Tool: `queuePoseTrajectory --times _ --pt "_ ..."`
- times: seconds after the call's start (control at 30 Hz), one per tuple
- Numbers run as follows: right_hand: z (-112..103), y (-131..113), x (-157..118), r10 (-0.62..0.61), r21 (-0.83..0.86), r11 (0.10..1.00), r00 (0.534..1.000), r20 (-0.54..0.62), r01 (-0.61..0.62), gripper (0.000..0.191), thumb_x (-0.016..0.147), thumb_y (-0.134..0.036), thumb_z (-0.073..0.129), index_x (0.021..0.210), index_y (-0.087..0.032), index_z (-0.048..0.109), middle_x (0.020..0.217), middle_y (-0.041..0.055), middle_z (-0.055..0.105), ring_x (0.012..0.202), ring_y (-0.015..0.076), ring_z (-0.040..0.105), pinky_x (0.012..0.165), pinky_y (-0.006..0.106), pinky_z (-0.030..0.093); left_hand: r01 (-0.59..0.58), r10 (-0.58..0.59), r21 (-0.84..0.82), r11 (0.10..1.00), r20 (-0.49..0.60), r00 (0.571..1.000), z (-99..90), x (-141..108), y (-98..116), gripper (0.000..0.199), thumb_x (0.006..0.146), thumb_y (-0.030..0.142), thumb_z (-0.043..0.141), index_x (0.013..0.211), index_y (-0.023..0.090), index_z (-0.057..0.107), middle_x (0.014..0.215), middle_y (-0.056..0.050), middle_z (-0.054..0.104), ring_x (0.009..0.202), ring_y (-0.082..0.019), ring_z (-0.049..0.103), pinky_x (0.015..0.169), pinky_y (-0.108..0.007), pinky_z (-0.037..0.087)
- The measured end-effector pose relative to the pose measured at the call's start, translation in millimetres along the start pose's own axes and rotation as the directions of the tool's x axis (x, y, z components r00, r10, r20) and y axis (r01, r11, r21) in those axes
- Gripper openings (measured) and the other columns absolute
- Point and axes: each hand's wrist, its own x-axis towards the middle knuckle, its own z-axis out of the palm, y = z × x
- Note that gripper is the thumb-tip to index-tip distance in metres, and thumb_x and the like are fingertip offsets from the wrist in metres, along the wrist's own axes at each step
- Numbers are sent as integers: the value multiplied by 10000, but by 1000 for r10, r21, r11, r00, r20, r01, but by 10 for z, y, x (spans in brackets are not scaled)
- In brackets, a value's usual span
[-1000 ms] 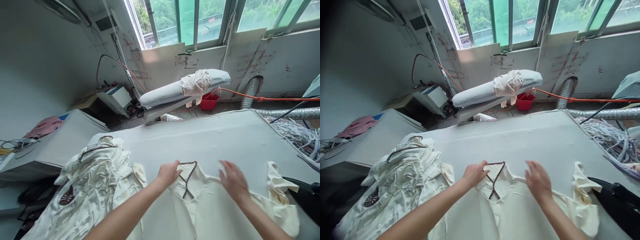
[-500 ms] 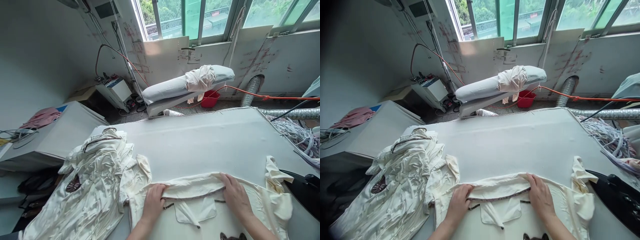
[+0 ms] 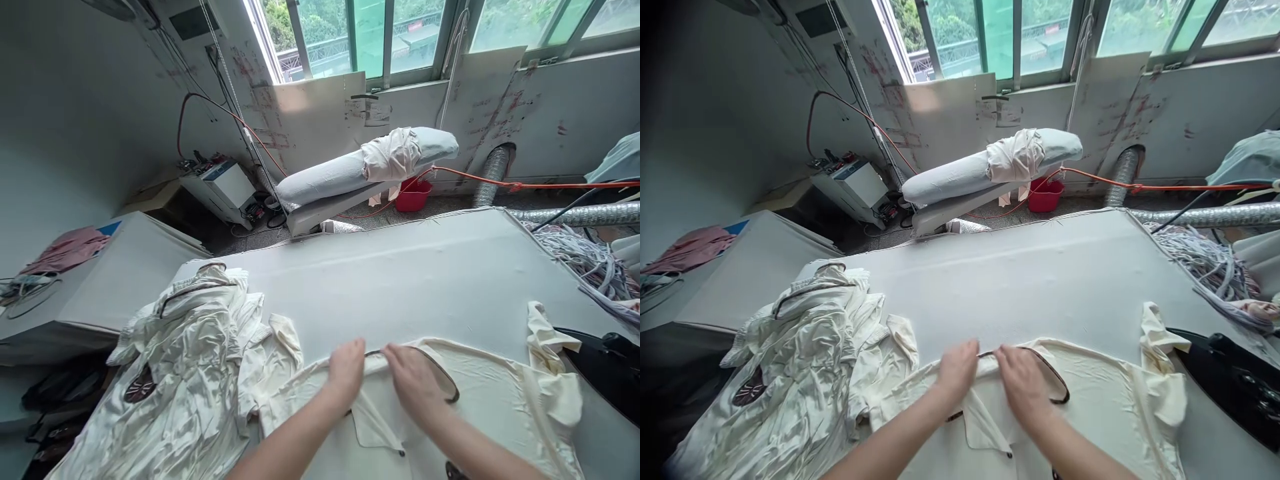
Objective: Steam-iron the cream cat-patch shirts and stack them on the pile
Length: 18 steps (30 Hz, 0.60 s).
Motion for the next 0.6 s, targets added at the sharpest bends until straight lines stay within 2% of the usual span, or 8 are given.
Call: queuePoseTrajectory --times 0.07,0.13,0.23,0.33,0.37,0.43,0.5,0.6 --pt "168 -127 -206 -91 -37 996 983 -158 87 597 839 -4 340 1393 -165 493 1399 87 556 1327 212 465 1079 377 370 -48 46 -26 999 -70 996 185 -81 171 303 876 95 504 1136 192 627 1096 -115 636 1029 -263 609 807 -349 468" --pt "267 -94 -338 -7 -71 997 975 -221 -9 616 833 2 330 1419 -142 454 1449 84 515 1394 220 399 1115 399 343 -29 11 -91 995 -190 982 410 -183 181 366 804 90 561 1146 205 620 1149 -102 611 1106 -277 556 929 -400 451" --pt "217 167 -277 181 -1 983 968 -175 -184 540 868 -29 335 1342 -183 541 1378 62 578 1330 223 463 1155 439 279 -53 -23 -226 973 -320 947 578 -257 -103 413 761 30 531 1105 231 636 1138 -59 616 1126 -239 522 1044 -401 376" --pt "-21 465 40 386 163 905 919 78 -394 346 949 -198 368 1095 -229 680 1076 68 700 1053 237 591 1092 489 309 -198 80 -382 903 -302 950 389 -131 -455 332 846 73 461 1048 241 665 1087 -43 650 1070 -203 543 973 -328 394" --pt "-109 523 163 425 190 874 892 152 -448 327 956 -252 378 1035 -220 694 987 82 705 980 243 595 1061 499 324 -194 94 -433 880 -241 966 269 -45 -524 279 896 135 436 1006 231 674 1040 -42 664 1017 -195 561 915 -303 406" --pt "-236 509 389 438 218 849 872 220 -482 322 937 -298 409 1047 -188 692 987 123 696 981 264 582 1032 499 331 -84 63 -486 870 -58 996 26 151 -557 319 966 299 386 853 203 669 863 -31 663 843 -183 580 743 -270 398" --pt "-238 283 576 398 264 845 877 271 -465 309 878 -323 505 1082 -181 689 1036 134 688 1011 274 575 1005 461 353 47 -8 -470 882 84 996 -131 300 -506 422 970 403 369 698 188 609 693 -15 602 685 -169 544 616 -266 325" --pt "15 -299 828 267 393 791 842 469 -470 181 740 -352 663 786 -182 703 724 42 666 701 186 572 720 300 425 106 -93 -439 892 51 994 -101 275 -534 419 979 431 342 759 191 606 708 -20 610 688 -177 555 606 -271 288"
